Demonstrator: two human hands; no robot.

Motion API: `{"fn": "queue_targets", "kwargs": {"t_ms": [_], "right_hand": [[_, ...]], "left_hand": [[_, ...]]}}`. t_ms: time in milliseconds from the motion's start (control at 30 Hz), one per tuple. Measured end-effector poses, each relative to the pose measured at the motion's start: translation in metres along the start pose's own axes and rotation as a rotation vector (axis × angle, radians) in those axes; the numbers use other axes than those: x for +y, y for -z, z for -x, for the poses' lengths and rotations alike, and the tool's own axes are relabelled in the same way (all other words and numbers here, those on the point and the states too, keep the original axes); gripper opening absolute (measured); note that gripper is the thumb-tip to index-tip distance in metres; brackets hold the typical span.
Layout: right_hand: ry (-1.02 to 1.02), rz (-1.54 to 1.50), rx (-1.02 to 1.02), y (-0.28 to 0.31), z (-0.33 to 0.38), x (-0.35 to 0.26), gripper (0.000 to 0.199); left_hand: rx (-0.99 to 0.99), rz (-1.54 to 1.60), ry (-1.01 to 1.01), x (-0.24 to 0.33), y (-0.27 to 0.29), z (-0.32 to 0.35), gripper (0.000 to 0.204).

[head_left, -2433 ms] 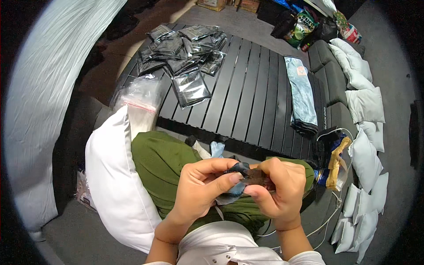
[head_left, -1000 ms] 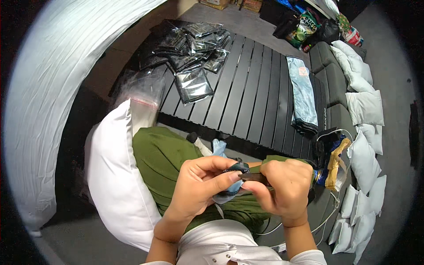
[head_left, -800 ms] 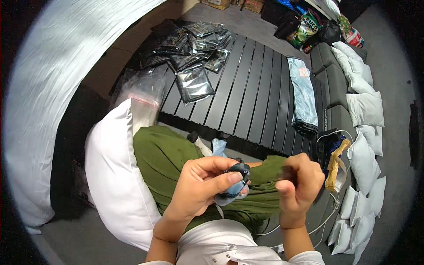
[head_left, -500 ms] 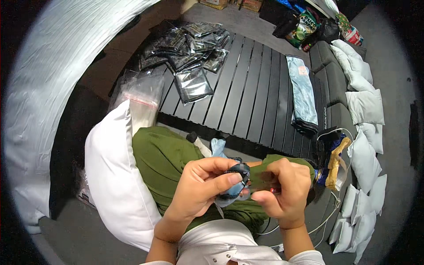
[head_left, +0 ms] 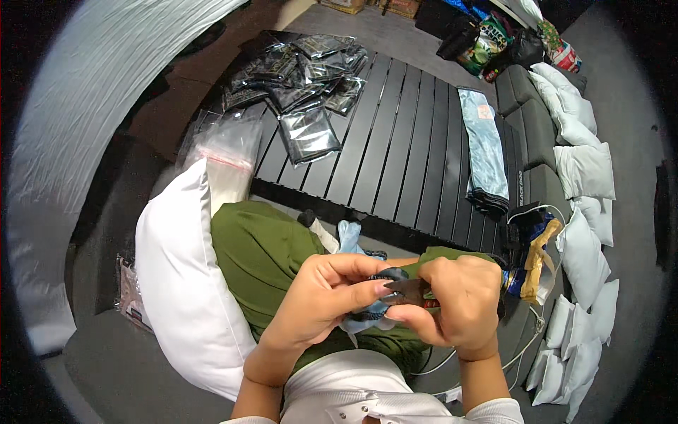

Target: Trimming loose threads from garments using scissors and then folding them.

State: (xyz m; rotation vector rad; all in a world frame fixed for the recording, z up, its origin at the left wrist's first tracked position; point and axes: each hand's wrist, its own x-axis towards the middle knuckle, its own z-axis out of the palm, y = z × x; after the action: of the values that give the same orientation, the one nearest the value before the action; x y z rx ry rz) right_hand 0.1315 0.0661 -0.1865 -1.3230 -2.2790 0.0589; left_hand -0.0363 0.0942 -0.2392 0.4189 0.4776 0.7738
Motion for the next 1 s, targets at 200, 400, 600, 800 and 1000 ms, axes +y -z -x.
{"fn": "queue_targets", "kwargs": {"t_ms": [200, 400, 600, 800, 1000], "right_hand": [[0.029, 0.052, 0.029, 0.0, 0.006, 0.007, 0.035], [-0.168, -0.126, 0.14, 0.005, 0.014, 0.009, 0.044], [-0.047, -0.09, 0.071, -0.007, 0.009, 0.008, 0.043], [-0.067, -0.064, 0.025, -0.004, 0.003, 0.003, 0.039], [-0.042, 0.026, -0.011, -0.003, 0.003, 0.003, 0.036]], "left_hand": [[0.048, -0.023, -0.021, 0.001, -0.004, 0.0, 0.013], [0.051, -0.05, 0.003, 0.001, -0.004, -0.002, 0.014], [0.077, -0.001, -0.027, -0.002, -0.005, -0.003, 0.014], [-0.081, -0.129, -0.135, -0.004, 0.003, 0.0, 0.02], [-0.062, -0.134, -0.188, -0.006, 0.005, 0.001, 0.019]]}}
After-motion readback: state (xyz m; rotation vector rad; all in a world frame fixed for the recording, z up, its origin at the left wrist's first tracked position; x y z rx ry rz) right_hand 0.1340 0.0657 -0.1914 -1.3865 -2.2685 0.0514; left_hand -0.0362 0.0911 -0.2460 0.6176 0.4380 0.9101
